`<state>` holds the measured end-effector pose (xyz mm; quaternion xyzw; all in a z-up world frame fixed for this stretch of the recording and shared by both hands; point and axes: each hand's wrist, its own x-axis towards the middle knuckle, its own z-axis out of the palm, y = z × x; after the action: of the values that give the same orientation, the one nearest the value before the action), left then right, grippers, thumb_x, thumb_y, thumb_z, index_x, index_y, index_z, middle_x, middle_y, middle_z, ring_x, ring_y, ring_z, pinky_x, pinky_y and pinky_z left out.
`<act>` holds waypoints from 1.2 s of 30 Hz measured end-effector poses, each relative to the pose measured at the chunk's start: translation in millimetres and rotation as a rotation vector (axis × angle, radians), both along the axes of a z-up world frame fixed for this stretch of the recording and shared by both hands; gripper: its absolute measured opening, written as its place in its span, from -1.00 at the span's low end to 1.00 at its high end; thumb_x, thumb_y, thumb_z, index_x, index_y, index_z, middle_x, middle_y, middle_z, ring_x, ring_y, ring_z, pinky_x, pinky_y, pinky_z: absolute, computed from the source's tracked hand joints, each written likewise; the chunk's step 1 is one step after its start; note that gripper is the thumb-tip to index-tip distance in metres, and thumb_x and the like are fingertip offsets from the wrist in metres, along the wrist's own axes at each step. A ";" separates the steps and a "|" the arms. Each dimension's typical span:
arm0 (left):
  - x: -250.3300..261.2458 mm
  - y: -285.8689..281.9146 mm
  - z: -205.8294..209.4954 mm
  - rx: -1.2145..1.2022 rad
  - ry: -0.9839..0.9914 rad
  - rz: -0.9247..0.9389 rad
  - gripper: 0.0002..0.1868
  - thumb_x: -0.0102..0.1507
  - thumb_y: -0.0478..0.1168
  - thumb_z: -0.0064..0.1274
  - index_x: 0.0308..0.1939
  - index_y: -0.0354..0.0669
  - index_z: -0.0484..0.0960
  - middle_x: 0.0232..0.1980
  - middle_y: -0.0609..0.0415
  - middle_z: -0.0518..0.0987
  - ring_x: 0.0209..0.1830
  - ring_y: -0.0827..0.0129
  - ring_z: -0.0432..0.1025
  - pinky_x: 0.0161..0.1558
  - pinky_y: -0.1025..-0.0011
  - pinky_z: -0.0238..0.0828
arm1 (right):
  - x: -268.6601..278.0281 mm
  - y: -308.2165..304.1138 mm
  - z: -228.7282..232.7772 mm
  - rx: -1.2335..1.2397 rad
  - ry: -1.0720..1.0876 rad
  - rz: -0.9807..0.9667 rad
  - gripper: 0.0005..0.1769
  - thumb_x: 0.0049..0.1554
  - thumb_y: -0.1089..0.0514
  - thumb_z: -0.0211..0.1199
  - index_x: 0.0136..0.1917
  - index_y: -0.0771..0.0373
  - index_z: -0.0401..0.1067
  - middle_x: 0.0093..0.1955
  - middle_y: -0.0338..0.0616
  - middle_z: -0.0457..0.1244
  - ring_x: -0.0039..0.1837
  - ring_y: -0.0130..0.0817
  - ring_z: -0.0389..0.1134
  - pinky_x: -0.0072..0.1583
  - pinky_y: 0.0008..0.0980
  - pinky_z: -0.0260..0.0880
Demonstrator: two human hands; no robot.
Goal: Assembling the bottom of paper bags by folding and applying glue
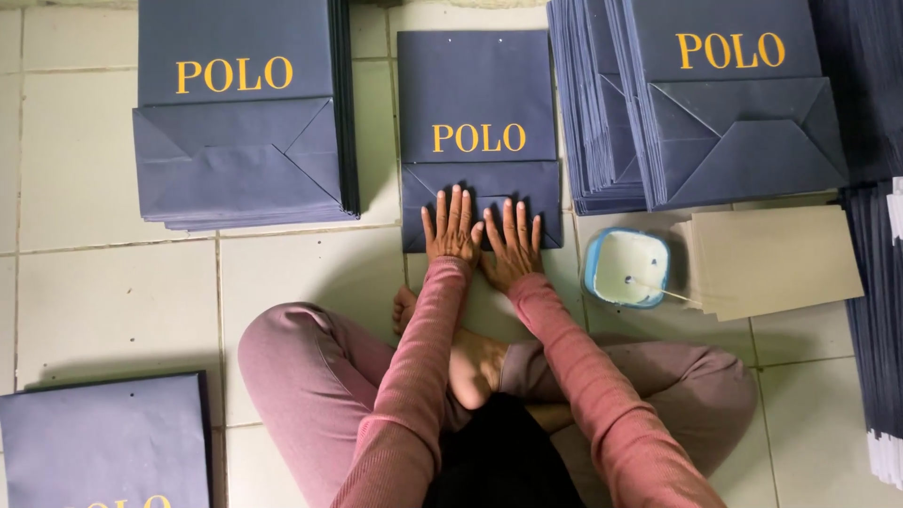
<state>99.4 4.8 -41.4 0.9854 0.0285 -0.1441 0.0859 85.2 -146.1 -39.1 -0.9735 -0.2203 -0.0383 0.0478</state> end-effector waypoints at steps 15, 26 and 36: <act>-1.7 11.7 0.1 -0.105 -0.034 -0.016 -0.24 0.46 0.31 -0.65 0.65 0.21 -0.39 0.72 0.22 -0.35 0.71 0.25 -0.45 0.62 -0.03 -0.59 | 2.5 1.3 13.1 -0.025 0.087 -0.043 -0.12 0.19 -0.38 -0.05 0.70 -0.28 -0.18 0.74 -0.04 -0.26 0.73 0.01 -0.33 0.59 0.23 -0.39; -5.6 68.1 -25.5 -0.687 -0.252 0.130 -0.34 0.44 0.22 -0.32 0.57 0.20 -0.04 0.48 0.12 0.35 0.53 0.26 0.12 0.52 0.12 -0.09 | 17.3 50.5 21.6 -0.031 0.268 -0.028 -0.15 0.27 -0.42 -0.18 0.72 -0.23 -0.27 0.78 -0.16 -0.41 0.75 -0.06 -0.48 0.61 0.29 -0.60; -34.7 72.6 -12.2 -0.960 -0.402 0.852 -0.79 0.30 0.14 0.15 -0.32 0.26 0.57 -0.42 0.32 0.70 -0.26 0.36 0.63 -0.11 0.32 0.60 | 22.3 59.0 48.7 -0.056 0.342 -0.065 -0.14 0.24 -0.44 -0.08 0.69 -0.28 -0.22 0.75 -0.23 -0.34 0.73 -0.05 -0.42 0.59 0.32 -0.56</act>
<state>64.7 77.4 -53.6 0.7481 0.3311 0.0921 0.5677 107.4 -87.1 9.6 -0.9734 -0.1785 0.1323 0.0563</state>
